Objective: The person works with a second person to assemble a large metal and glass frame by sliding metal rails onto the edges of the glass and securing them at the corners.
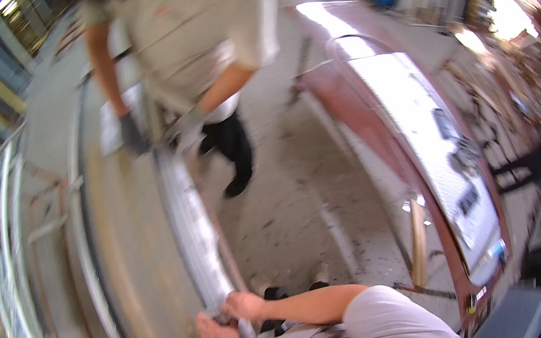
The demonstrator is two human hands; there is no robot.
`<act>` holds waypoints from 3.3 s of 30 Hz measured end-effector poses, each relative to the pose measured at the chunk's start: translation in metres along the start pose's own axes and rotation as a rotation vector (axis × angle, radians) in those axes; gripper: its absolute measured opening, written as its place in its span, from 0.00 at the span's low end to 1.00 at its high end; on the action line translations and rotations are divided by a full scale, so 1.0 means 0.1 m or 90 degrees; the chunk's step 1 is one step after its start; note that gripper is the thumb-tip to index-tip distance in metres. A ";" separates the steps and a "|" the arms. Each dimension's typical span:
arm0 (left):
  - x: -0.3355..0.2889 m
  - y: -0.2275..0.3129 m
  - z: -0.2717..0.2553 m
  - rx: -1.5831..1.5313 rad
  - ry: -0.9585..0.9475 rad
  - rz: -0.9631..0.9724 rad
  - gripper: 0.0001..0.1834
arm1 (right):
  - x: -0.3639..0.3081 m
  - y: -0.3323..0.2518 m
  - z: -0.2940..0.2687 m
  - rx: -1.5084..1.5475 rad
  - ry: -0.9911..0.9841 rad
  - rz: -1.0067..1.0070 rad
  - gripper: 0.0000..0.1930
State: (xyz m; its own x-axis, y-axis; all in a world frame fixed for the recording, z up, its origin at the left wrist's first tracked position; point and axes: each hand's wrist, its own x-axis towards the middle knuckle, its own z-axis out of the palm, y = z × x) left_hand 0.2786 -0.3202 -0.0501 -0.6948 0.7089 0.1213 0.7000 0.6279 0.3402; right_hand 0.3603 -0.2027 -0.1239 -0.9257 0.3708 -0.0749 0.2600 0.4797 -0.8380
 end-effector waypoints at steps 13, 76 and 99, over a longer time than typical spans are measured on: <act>-0.03 0.12 -0.12 0.072 -0.032 0.005 0.42 | 0.18 -0.25 0.14 0.394 -0.003 0.423 0.25; -0.09 -0.20 -0.02 -0.073 -0.002 -0.065 0.48 | 0.22 -0.87 -0.20 0.591 0.077 0.800 0.21; -0.23 0.22 -0.16 0.004 -0.072 -0.199 0.44 | 0.70 -0.71 -0.34 0.075 -0.053 0.450 0.37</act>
State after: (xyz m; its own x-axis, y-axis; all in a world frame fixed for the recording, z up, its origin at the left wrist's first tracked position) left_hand 0.3074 -0.3277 -0.0304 -0.8540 0.5120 -0.0920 0.4568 0.8227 0.3384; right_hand 0.2858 -0.1840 -0.0512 -0.5659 0.4960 -0.6586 0.7778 0.0562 -0.6260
